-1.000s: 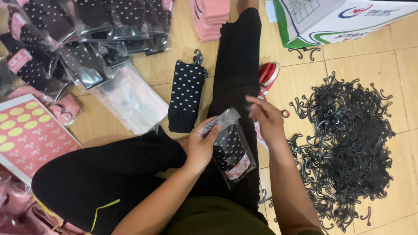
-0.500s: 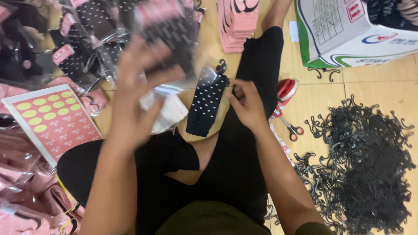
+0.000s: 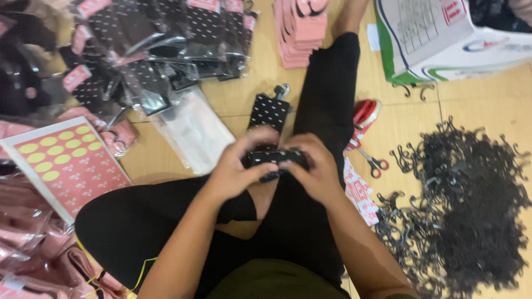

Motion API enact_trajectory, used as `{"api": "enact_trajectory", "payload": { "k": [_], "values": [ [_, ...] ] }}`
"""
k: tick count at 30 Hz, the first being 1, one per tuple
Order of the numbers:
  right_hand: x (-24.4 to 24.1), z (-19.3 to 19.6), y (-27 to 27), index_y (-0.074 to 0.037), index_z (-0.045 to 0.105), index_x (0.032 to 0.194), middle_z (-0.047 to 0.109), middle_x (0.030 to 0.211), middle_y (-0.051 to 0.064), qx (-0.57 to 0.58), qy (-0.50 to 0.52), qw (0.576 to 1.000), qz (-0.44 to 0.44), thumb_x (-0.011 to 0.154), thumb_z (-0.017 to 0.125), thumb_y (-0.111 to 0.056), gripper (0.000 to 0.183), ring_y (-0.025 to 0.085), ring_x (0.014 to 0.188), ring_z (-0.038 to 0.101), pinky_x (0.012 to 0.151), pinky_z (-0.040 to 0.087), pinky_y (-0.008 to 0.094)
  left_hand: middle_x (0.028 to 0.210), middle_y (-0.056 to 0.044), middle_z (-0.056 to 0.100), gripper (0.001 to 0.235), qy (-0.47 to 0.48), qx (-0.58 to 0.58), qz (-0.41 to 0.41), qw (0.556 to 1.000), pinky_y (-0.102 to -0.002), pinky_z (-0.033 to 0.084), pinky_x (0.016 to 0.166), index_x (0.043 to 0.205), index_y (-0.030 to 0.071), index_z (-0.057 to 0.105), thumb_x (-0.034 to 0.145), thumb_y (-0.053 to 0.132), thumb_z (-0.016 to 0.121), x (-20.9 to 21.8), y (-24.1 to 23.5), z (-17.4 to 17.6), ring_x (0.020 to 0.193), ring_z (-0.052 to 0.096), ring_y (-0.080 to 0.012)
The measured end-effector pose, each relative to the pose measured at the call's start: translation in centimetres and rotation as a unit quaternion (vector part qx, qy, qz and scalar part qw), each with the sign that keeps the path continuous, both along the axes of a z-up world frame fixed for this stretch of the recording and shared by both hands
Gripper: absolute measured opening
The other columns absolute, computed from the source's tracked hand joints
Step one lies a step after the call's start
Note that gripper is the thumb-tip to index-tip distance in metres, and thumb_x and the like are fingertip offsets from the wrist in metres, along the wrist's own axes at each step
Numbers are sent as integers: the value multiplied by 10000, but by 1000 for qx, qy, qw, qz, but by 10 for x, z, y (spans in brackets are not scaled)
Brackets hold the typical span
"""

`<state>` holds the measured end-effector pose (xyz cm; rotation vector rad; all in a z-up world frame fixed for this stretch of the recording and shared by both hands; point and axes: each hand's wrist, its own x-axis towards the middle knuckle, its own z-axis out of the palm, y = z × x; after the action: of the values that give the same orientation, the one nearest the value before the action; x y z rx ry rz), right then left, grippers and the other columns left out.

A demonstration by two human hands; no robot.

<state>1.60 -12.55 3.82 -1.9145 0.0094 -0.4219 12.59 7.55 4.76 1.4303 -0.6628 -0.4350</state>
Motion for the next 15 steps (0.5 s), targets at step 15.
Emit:
{"api": "enact_trajectory", "payload": {
  "k": [15],
  "values": [
    [-219, -83, -93, 23, 714, 1251, 764, 890, 204, 76, 386, 918, -54, 1057, 529, -117, 303, 336, 828, 757, 794, 614, 492, 1131, -47, 822, 368, 350, 151, 26, 924, -363, 589, 1002, 1286, 136, 774, 975, 324, 831, -94, -112, -126, 1096, 746, -182]
  ]
}}
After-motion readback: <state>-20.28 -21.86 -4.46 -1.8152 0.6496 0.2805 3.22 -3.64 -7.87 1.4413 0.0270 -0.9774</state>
